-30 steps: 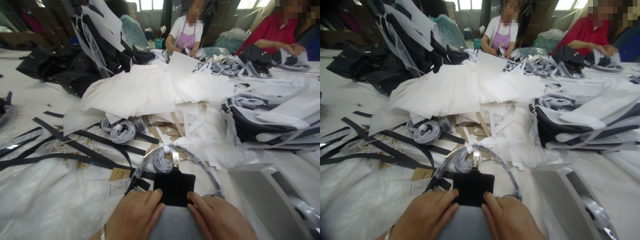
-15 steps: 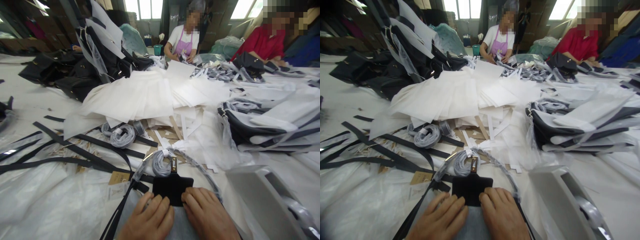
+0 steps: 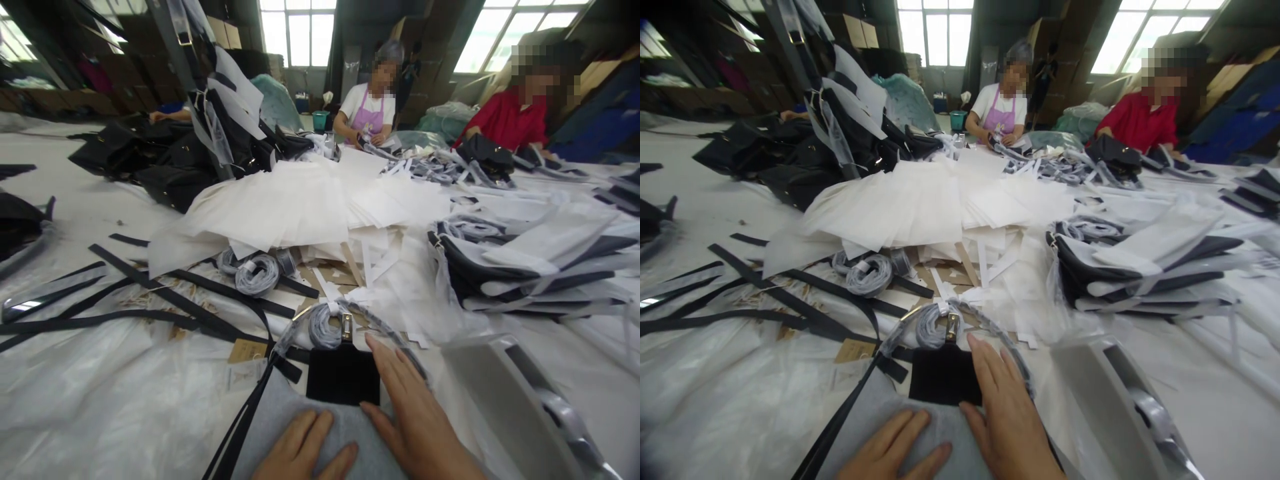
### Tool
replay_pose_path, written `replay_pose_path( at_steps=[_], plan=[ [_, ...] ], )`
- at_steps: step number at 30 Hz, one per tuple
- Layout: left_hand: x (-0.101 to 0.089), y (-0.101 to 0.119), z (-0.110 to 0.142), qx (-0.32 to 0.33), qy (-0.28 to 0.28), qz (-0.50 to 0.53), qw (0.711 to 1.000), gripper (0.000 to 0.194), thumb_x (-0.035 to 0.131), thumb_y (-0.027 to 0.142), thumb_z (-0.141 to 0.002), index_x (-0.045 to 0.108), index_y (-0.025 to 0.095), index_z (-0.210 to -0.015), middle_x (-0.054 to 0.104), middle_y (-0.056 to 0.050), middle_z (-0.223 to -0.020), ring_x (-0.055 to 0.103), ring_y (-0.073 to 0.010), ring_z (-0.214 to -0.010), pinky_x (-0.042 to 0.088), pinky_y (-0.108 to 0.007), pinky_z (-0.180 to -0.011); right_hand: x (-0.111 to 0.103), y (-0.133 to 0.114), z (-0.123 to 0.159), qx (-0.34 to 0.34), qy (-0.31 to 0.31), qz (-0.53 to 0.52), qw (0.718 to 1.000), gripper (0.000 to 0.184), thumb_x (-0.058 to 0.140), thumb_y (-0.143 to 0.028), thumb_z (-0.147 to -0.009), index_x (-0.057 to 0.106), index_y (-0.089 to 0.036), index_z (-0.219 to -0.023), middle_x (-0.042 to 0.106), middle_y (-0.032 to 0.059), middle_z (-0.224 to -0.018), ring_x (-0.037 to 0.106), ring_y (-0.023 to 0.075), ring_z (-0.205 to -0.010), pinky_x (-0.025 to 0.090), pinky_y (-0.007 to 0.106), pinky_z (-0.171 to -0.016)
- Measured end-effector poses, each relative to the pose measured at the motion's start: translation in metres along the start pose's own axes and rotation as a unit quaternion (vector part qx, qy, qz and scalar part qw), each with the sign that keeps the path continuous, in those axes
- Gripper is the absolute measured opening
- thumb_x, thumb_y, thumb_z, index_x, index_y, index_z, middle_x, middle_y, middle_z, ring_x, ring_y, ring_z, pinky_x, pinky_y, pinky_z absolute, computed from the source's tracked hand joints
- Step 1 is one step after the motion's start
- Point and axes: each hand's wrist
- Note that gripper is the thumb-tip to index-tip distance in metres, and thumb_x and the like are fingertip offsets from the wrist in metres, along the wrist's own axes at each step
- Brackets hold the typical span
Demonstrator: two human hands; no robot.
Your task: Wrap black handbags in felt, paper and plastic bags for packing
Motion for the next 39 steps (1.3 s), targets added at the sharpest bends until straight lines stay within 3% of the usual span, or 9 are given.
replay_pose_path(
  at_steps=[2,5,8,13,17,23,29,35,39],
  plan=[
    [-0.002,0.002,-0.003,-0.013,0.019,0.006,1.000,0.043,0.057,0.044,-0.096,0.053,0.035,-0.137,0.066,-0.006,-0.119,0.060,-0.0222,-0.108,0.055,-0.030,-0.089,-0.003,-0.002,-0.002,0.026,0.001,-0.055,0.998,0.077,0.054,-0.017,-0.087,0.018,-0.016,-0.156,0.061,0.0153,-0.131,0.057,0.0287,-0.124,0.049,0.053,-0.103],
    [-0.008,0.005,-0.008,-0.027,0.017,0.022,0.999,0.039,0.058,0.043,-0.095,0.057,0.034,-0.133,0.065,-0.008,-0.121,0.059,-0.0232,-0.110,0.054,-0.031,-0.090,-0.010,-0.005,-0.002,-0.009,-0.006,-0.131,0.991,0.060,0.050,-0.008,-0.086,0.045,-0.024,-0.144,0.068,0.0067,-0.103,0.067,0.0217,-0.102,0.057,0.041,-0.092],
    [-0.019,0.005,-0.013,-0.029,-0.017,0.044,0.998,0.044,0.063,0.041,-0.093,0.055,0.033,-0.135,0.063,-0.009,-0.125,0.057,-0.0239,-0.114,0.053,-0.031,-0.092,-0.020,-0.006,0.001,-0.098,-0.018,-0.155,0.983,0.053,0.041,0.000,-0.086,0.063,-0.026,-0.127,0.069,0.0084,-0.112,0.067,0.0179,-0.106,0.058,0.031,-0.088],
    [-0.040,0.003,-0.021,-0.048,-0.076,0.156,0.984,0.077,0.066,0.067,-0.080,0.048,0.025,-0.142,0.058,-0.013,-0.134,0.053,-0.0305,-0.123,0.052,-0.041,-0.098,-0.044,-0.013,0.012,-0.152,-0.103,-0.120,0.976,0.061,0.044,0.000,-0.082,0.058,-0.024,-0.137,0.064,0.0080,-0.135,0.060,0.0177,-0.124,0.051,0.033,-0.104],
    [-0.052,0.005,-0.024,-0.088,-0.095,0.234,0.964,0.075,0.072,0.061,-0.079,0.049,0.024,-0.140,0.056,-0.011,-0.138,0.049,-0.0311,-0.131,0.048,-0.045,-0.106,-0.059,-0.029,0.024,-0.126,-0.135,-0.070,0.980,0.046,0.057,-0.020,-0.091,0.058,-0.019,-0.137,0.060,0.0097,-0.139,0.058,0.0231,-0.127,0.050,0.039,-0.105],
    [-0.055,0.014,-0.022,-0.131,-0.101,0.278,0.946,0.075,0.080,0.053,-0.074,0.051,0.020,-0.135,0.062,-0.011,-0.128,0.055,-0.0300,-0.124,0.045,-0.048,-0.109,-0.043,-0.046,0.039,-0.041,-0.104,-0.084,0.990,0.042,0.047,-0.032,-0.100,0.054,-0.023,-0.140,0.061,0.0082,-0.138,0.059,0.0238,-0.127,0.053,0.042,-0.101],
    [-0.059,0.016,-0.021,-0.112,-0.093,0.273,0.951,0.064,0.075,0.051,-0.080,0.055,0.017,-0.130,0.062,-0.012,-0.131,0.052,-0.0300,-0.129,0.039,-0.050,-0.113,-0.024,-0.045,0.055,-0.081,-0.089,-0.044,0.992,0.053,0.065,-0.023,-0.090,0.052,-0.033,-0.141,0.055,0.0105,-0.145,0.052,0.0295,-0.133,0.047,0.054,-0.106],
    [-0.069,0.023,-0.009,-0.069,-0.010,0.186,0.980,0.036,0.063,0.044,-0.092,0.064,0.012,-0.109,0.072,-0.012,-0.103,0.068,-0.0266,-0.101,0.052,-0.048,-0.100,-0.018,-0.051,0.064,-0.108,-0.068,-0.008,0.992,0.050,0.060,-0.016,-0.093,0.053,-0.030,-0.140,0.052,0.0124,-0.147,0.045,0.0294,-0.139,0.041,0.057,-0.110],
    [-0.073,0.031,0.000,-0.031,0.073,0.130,0.988,0.024,0.054,0.027,-0.099,0.063,0.011,-0.115,0.074,-0.011,-0.102,0.071,-0.0216,-0.091,0.061,-0.035,-0.081,-0.012,-0.052,0.065,-0.107,-0.054,-0.017,0.993,0.044,0.062,-0.020,-0.093,0.058,-0.031,-0.136,0.055,0.0127,-0.145,0.046,0.0322,-0.137,0.041,0.060,-0.108]
  ],
)
Point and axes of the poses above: each hand's wrist, its own z-axis away from the middle knuckle, its own x-axis out of the palm, y = z × x
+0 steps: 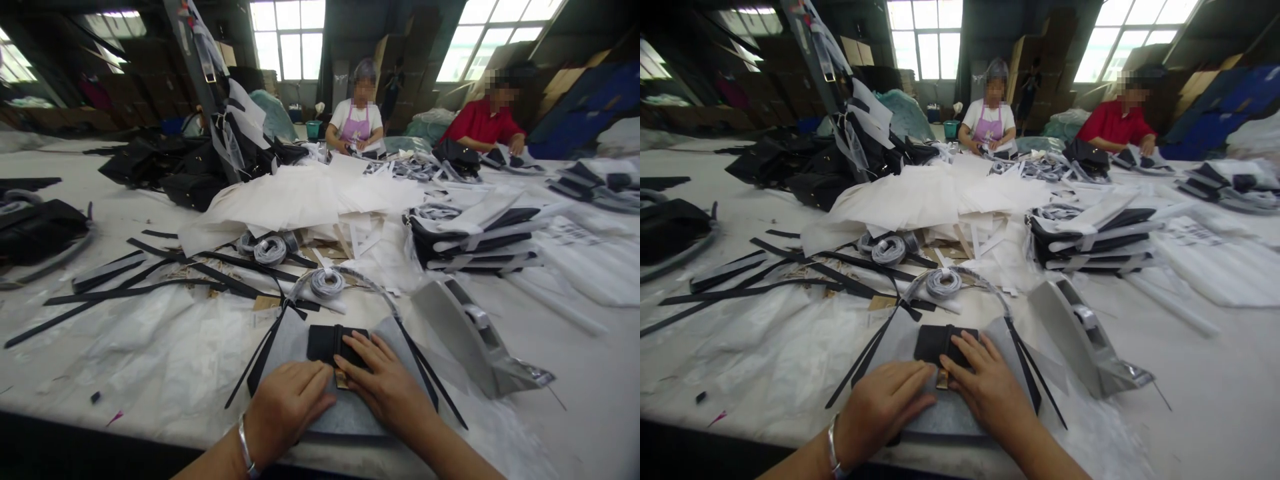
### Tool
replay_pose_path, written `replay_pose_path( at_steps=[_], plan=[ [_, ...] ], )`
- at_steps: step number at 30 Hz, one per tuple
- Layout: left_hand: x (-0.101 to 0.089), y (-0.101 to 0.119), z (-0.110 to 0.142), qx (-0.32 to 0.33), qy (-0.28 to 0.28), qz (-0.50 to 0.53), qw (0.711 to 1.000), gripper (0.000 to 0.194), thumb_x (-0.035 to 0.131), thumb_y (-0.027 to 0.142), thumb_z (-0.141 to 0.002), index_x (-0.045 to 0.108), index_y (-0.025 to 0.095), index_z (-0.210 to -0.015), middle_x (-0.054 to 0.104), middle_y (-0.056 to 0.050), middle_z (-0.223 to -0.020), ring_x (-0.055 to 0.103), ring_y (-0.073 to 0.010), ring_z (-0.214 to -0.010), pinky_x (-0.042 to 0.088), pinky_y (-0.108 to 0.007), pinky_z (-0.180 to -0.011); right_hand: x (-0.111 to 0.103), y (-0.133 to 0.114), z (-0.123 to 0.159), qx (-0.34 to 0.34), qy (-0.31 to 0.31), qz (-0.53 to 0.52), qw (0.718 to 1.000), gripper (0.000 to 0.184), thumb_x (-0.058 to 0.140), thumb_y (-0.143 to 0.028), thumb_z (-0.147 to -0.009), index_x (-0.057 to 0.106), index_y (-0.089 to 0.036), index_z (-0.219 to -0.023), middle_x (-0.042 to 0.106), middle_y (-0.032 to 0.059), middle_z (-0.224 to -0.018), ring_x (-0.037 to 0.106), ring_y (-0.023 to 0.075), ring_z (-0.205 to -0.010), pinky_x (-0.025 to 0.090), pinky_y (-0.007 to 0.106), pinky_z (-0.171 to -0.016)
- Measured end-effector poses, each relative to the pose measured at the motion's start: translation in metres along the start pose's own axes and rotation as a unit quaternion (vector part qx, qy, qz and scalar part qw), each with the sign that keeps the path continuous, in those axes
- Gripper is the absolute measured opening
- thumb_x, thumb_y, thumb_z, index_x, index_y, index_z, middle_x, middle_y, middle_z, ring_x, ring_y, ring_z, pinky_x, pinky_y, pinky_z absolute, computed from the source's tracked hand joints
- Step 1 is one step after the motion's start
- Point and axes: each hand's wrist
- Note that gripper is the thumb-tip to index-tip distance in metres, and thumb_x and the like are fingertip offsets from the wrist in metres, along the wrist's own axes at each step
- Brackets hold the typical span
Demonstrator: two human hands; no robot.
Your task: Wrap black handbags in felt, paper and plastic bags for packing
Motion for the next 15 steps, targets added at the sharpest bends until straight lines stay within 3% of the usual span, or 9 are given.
replay_pose_path(
  at_steps=[3,7,11,15],
  plan=[
    [0.000,0.003,0.002,0.066,0.002,0.017,0.998,0.027,0.052,0.015,-0.099,0.061,0.013,-0.125,0.073,-0.009,-0.110,0.070,-0.0185,-0.098,0.059,-0.030,-0.086,0.006,0.004,0.003,-0.011,0.006,-0.017,1.000,0.044,0.059,-0.019,-0.094,0.058,-0.028,-0.137,0.053,0.0153,-0.145,0.044,0.0349,-0.138,0.040,0.063,-0.108],
    [0.000,0.007,0.001,0.096,-0.014,0.023,0.995,0.027,0.043,0.015,-0.102,0.063,0.012,-0.121,0.074,-0.009,-0.109,0.071,-0.0170,-0.095,0.060,-0.027,-0.083,0.004,0.008,0.008,0.008,0.013,-0.095,0.995,0.049,0.047,-0.012,-0.095,0.055,-0.031,-0.140,0.047,0.0100,-0.151,0.037,0.0294,-0.144,0.033,0.062,-0.114],
    [0.002,0.012,0.004,0.078,-0.013,0.008,0.997,0.032,0.036,0.015,-0.104,0.062,0.013,-0.123,0.073,-0.010,-0.110,0.071,-0.0165,-0.098,0.060,-0.026,-0.085,-0.007,0.007,0.007,0.051,-0.025,-0.163,0.985,0.043,0.050,-0.037,-0.098,0.054,-0.032,-0.141,0.043,0.0060,-0.155,0.035,0.0261,-0.145,0.026,0.058,-0.119],
    [0.008,0.014,0.009,0.033,-0.028,0.042,0.998,0.033,0.035,0.019,-0.105,0.062,0.014,-0.122,0.072,-0.010,-0.111,0.070,-0.0157,-0.101,0.059,-0.024,-0.087,-0.004,0.006,0.005,0.065,-0.037,-0.148,0.986,0.061,0.062,-0.058,-0.088,0.051,-0.033,-0.142,0.039,0.0067,-0.157,0.032,0.0298,-0.146,0.025,0.059,-0.119]
  ],
)
Point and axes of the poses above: each hand's wrist, its own z-axis away from the middle knuckle, its own x-axis out of the palm, y = z × x
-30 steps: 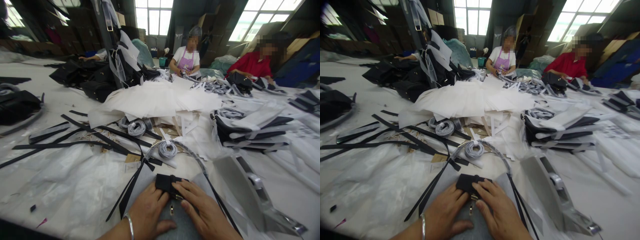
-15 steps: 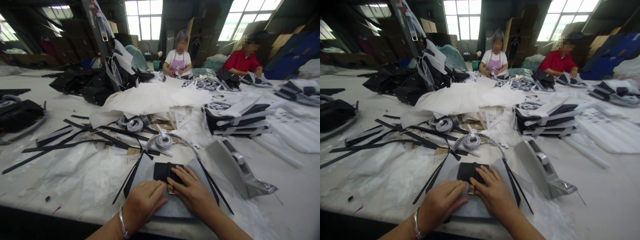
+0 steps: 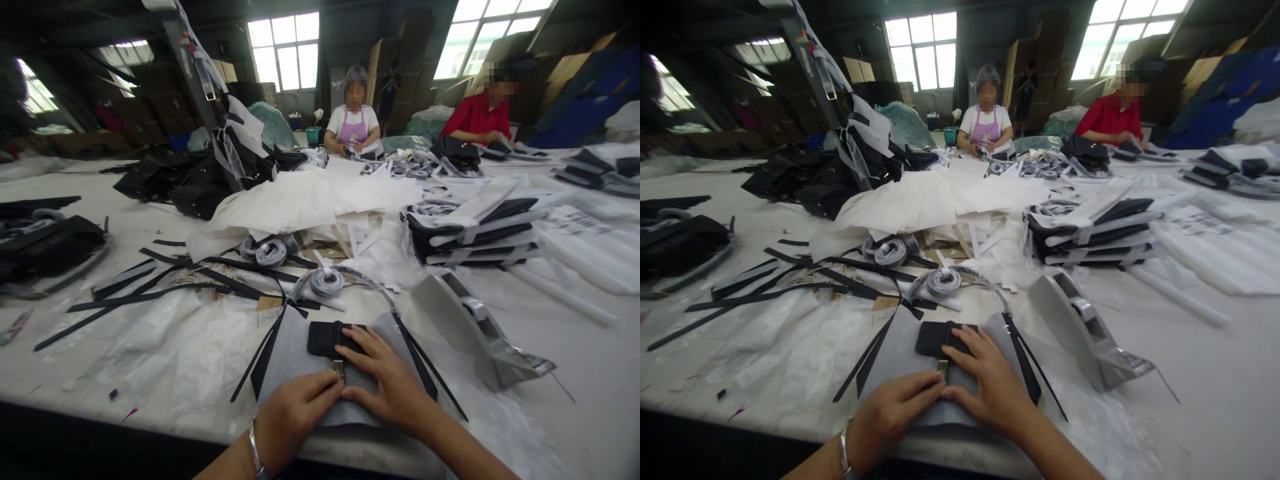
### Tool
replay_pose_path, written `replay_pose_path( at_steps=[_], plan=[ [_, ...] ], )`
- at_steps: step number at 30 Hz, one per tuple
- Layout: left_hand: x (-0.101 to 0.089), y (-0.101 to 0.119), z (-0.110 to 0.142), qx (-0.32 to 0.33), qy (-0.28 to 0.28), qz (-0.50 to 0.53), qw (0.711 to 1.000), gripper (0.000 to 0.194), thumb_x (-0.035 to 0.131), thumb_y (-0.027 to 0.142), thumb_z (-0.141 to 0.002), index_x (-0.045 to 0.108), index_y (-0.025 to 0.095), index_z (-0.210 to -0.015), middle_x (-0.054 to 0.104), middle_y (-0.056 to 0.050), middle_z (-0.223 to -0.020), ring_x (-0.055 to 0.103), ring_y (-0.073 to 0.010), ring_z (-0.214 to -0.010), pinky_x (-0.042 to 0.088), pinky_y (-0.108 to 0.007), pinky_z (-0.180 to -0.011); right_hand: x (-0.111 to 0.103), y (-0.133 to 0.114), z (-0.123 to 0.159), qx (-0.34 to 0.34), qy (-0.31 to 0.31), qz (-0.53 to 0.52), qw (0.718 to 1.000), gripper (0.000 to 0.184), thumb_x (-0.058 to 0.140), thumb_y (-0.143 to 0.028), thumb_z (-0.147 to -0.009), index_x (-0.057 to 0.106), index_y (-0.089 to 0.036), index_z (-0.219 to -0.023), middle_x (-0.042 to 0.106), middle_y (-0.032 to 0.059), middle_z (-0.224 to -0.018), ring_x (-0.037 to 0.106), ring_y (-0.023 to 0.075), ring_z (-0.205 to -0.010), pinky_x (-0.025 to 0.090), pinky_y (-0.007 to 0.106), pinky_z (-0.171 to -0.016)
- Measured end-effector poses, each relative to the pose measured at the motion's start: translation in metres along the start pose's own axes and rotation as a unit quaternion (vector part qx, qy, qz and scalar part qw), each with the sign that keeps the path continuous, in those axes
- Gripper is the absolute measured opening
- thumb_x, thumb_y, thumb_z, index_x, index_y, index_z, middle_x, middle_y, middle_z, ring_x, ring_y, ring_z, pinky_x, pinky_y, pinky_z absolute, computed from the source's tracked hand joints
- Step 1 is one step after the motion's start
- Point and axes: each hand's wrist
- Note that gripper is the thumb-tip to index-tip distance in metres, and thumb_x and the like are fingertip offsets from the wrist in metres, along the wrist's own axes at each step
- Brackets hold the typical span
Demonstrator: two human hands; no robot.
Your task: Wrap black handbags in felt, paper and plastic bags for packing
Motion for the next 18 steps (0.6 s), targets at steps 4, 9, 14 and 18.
replay_pose_path(
  at_steps=[4,9,14,18],
  plan=[
    [0.001,-0.001,-0.001,-0.117,0.011,0.127,0.985,0.024,0.046,0.020,-0.102,0.065,0.018,-0.115,0.071,-0.008,-0.112,0.069,-0.0152,-0.102,0.054,-0.024,-0.091,0.008,0.002,0.000,0.001,0.007,0.020,1.000,0.061,0.064,-0.057,-0.087,0.051,-0.033,-0.142,0.040,0.0069,-0.156,0.034,0.0304,-0.145,0.027,0.059,-0.118],
    [-0.010,-0.006,-0.023,-0.368,-0.054,0.153,0.916,0.020,0.055,0.027,-0.096,0.074,0.019,-0.094,0.072,-0.004,-0.087,0.068,-0.0178,-0.083,0.050,-0.028,-0.078,0.010,0.003,0.001,-0.009,0.013,0.023,1.000,0.062,0.065,-0.055,-0.087,0.049,-0.035,-0.144,0.039,0.0058,-0.157,0.033,0.0301,-0.146,0.028,0.059,-0.118],
    [-0.009,-0.013,-0.042,-0.388,-0.113,0.153,0.902,0.023,0.065,0.042,-0.089,0.079,0.025,-0.081,0.073,0.001,-0.074,0.066,-0.0160,-0.069,0.043,-0.025,-0.062,0.011,0.005,0.001,-0.018,0.026,0.021,0.999,0.062,0.067,-0.054,-0.086,0.050,-0.035,-0.143,0.041,0.0065,-0.156,0.033,0.0311,-0.145,0.028,0.060,-0.117],
    [-0.003,-0.015,-0.045,-0.397,-0.117,0.127,0.902,0.023,0.066,0.038,-0.088,0.077,0.022,-0.077,0.072,0.002,-0.069,0.064,-0.0142,-0.063,0.041,-0.023,-0.058,0.010,0.005,0.002,-0.019,0.023,0.019,0.999,0.062,0.064,-0.056,-0.087,0.051,-0.034,-0.143,0.042,0.0082,-0.155,0.034,0.0320,-0.145,0.028,0.061,-0.116]
  ],
)
Point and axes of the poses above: each hand's wrist, its own z-axis away from the middle knuckle, its own x-axis out of the palm, y = z × x
